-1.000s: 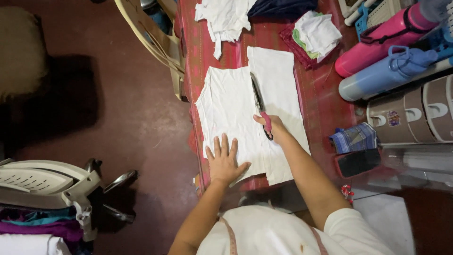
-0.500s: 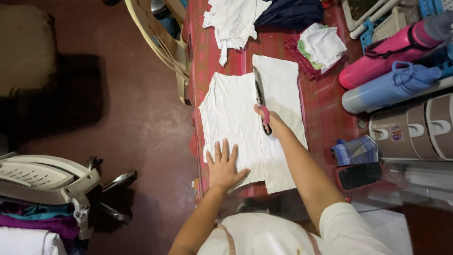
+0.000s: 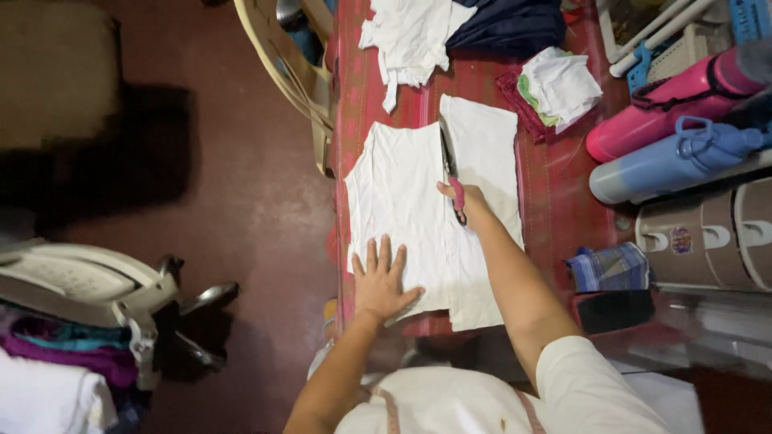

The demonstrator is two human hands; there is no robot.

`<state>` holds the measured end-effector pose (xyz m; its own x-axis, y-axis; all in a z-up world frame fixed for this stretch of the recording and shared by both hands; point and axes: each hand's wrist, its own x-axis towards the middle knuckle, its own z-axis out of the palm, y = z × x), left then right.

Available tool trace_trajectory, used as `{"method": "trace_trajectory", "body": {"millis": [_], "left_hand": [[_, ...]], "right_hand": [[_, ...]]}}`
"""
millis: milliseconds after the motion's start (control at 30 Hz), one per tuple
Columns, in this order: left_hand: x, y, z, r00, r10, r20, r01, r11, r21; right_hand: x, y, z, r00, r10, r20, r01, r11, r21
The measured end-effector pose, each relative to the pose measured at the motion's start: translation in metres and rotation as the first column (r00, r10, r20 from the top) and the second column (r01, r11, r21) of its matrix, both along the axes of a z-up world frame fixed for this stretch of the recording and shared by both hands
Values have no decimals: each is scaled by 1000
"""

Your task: The person cuts a white shirt laid flat on a table using pink-handled scissors. They trim the sleeves and sides, then fold the fabric and continue cutting along the edges to shape the garment.

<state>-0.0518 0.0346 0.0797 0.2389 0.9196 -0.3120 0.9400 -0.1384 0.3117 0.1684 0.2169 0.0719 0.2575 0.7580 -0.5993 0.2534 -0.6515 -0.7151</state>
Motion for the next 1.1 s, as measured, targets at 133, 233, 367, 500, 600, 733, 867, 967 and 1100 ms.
{"method": "trace_trajectory", "body": {"millis": [133, 233, 367, 500, 600, 733, 867, 967, 1100], "left_hand": [[-1, -7, 0, 999, -47, 10, 46, 997, 65], [-9, 6, 15, 995, -85, 62, 77, 990, 119], [-18, 13, 14, 993, -48, 109, 76, 961, -266], [-30, 24, 6, 956, 37, 290, 87, 911, -403], [-33, 33, 15, 966, 29, 256, 105, 863, -495], [-42, 49, -29, 940, 2, 340, 174, 856, -487], [-72, 78, -82, 790, 22, 613, 232, 914, -332], [-109, 126, -79, 618, -104, 780, 202, 979, -29], [-151, 205, -82, 750, -361, 554, 198, 922, 332]], "right_hand": [[-18, 4, 3, 998, -60, 8, 60, 997, 44], [-38, 28, 37, 987, -157, -43, 147, 973, -179], [-51, 17, 41, 991, 8, 134, 18, 981, -192], [-62, 15, 36, 951, 42, 305, 15, 983, -183], [-75, 17, 53, 900, 154, 409, -23, 951, -308], [-50, 5, 28, 889, 196, 415, -169, 980, -101], [-16, -75, -14, 921, -57, 385, -4, 988, 157], [6, -188, -84, 822, -300, 484, 121, 923, 366], [-55, -308, -15, 548, -613, 569, 339, 785, 519]]}}
